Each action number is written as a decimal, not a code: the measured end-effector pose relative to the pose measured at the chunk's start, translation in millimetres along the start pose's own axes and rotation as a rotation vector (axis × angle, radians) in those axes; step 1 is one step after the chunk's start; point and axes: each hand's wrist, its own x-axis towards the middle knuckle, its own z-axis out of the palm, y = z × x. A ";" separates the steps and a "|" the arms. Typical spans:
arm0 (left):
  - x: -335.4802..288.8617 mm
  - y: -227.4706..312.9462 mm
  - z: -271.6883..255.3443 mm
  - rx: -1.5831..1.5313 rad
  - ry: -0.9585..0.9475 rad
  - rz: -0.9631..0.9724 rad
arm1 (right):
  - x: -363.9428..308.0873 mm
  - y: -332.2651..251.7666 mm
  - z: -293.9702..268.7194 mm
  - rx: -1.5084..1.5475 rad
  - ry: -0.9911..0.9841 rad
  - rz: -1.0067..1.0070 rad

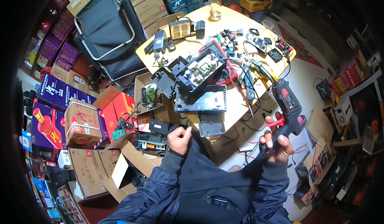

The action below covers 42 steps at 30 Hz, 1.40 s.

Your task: The person sits on the floor and uses a hot glue gun to apply glue to the internal components of an open electronic device. They repeatedly aim the glue gun at different parts of the circuit board and apply glue while holding the device with the other hand.

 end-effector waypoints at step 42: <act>227.7 103.9 -23.6 -0.631 -0.503 -0.431 | -36.0 -12.1 16.6 -0.195 0.049 0.098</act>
